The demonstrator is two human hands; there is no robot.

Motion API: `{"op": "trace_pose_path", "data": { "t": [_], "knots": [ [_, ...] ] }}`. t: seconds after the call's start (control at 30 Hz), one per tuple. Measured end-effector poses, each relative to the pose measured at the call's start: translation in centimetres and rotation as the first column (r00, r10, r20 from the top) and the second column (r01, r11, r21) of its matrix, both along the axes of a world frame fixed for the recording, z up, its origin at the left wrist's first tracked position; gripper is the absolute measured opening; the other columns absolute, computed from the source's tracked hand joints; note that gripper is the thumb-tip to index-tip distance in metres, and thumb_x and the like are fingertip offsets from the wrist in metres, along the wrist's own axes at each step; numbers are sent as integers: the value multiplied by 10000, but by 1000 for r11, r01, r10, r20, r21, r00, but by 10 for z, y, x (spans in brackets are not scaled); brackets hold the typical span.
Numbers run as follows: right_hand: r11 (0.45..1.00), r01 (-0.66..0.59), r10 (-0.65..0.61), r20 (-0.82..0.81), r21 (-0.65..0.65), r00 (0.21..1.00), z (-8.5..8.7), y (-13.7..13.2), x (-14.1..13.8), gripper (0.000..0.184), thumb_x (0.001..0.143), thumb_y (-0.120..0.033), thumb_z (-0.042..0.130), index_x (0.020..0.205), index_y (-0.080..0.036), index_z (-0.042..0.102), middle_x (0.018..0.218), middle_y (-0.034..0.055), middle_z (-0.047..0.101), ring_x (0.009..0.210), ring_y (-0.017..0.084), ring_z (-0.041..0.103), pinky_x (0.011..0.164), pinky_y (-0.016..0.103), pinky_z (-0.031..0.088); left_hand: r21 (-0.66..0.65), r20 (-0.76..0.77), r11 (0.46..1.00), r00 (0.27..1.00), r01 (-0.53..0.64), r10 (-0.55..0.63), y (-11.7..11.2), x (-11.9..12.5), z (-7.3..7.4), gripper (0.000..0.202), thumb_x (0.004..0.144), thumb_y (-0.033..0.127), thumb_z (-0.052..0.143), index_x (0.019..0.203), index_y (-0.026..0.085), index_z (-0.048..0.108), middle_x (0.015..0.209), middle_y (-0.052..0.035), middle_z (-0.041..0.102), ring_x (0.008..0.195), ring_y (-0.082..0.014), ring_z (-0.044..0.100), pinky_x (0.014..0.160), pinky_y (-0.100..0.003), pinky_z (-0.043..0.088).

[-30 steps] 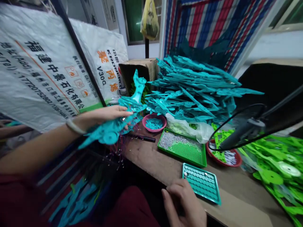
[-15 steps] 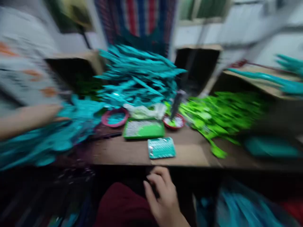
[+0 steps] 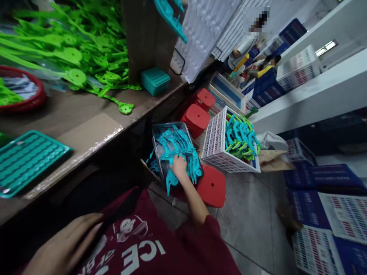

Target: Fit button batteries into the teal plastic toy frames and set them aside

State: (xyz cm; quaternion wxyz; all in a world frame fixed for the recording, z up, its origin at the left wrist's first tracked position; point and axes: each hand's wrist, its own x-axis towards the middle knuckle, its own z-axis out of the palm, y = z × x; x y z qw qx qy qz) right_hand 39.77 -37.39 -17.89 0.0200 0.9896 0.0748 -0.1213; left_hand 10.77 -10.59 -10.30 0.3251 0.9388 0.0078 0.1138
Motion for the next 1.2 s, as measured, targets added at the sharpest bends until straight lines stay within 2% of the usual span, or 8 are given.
{"op": "trace_pose_path", "data": {
  "t": [0.17, 0.27, 0.43, 0.57, 0.8, 0.97, 1.1, 1.2],
  "knots": [
    [992, 110, -110, 4, 66, 994, -29, 11, -9, 560, 821, -181, 672, 1349, -62, 527, 1251, 240, 635, 1276, 366, 502, 1002, 451, 419, 193, 179, 964, 960, 181, -216, -20, 34, -5, 316, 1037, 340, 416, 1116, 186, 680, 1022, -65, 775, 850, -208, 763, 738, -313, 608],
    [968, 189, -197, 37, 162, 980, -21, -4, -7, 507, 861, -222, 591, 1338, -53, 560, 1290, 233, 633, 1351, 387, 433, 1061, 480, 377, 120, 185, 979, 965, 168, -188, -21, 44, 2, 293, 1032, 346, 426, 1110, 202, 669, 1010, -66, 768, 832, -203, 764, 723, -303, 615],
    [876, 264, -273, -38, 403, 961, 6, -55, -2, 488, 779, -253, 641, 1254, -145, 671, 1177, 135, 724, 1143, 298, 635, 1014, 396, 461, -59, 133, 987, 981, 151, -142, -25, 47, -8, 249, 1004, 366, 505, 1139, 227, 662, 1049, -66, 754, 916, -208, 761, 778, -294, 624],
    [714, 313, -336, -85, 626, 938, 23, -84, -1, 472, 708, -291, 657, 1154, -153, 724, 1077, 103, 762, 1032, 268, 691, 964, 384, 507, -214, 103, 963, 984, 162, -142, -37, 53, -15, 217, 977, 366, 564, 1116, 253, 686, 1056, -52, 757, 955, -208, 756, 828, -283, 611],
    [298, 289, -420, -147, 910, 896, 44, -88, -2, 506, 660, -461, 679, 1063, -162, 746, 961, 95, 783, 946, 285, 720, 868, 414, 557, -526, -89, 846, 983, 90, -160, -46, 62, -19, 210, 943, 414, 593, 1004, 285, 747, 996, -27, 776, 925, -204, 748, 816, -261, 586],
    [174, 177, -438, -85, 969, 895, 55, -40, -45, 529, 728, -420, 672, 1194, -172, 697, 1118, 98, 752, 1038, 269, 686, 927, 411, 541, -769, -256, 638, 934, -40, -250, -58, 86, -13, 334, 888, 518, 628, 1034, 243, 749, 1013, -74, 788, 952, -265, 750, 865, -361, 595],
    [303, -122, -257, 204, 945, 945, 55, 41, -107, 477, 819, -299, 661, 1287, -203, 652, 1211, 95, 684, 1102, 239, 634, 988, 406, 512, -926, -149, 361, 985, -107, -91, -76, 121, -3, 590, 786, 530, 752, 1283, 232, 641, 1337, -105, 684, 1260, -296, 628, 1087, -420, 490],
    [342, -292, -76, 336, 893, 939, 60, 87, -141, 502, 877, -269, 648, 1375, -253, 586, 1195, 86, 632, 1144, 230, 604, 1017, 413, 499, -971, -113, 202, 990, -127, 80, -69, 137, 5, 518, 817, 563, 715, 1179, 193, 707, 1300, -117, 706, 1270, -310, 621, 1148, -446, 428]
  ]
}}
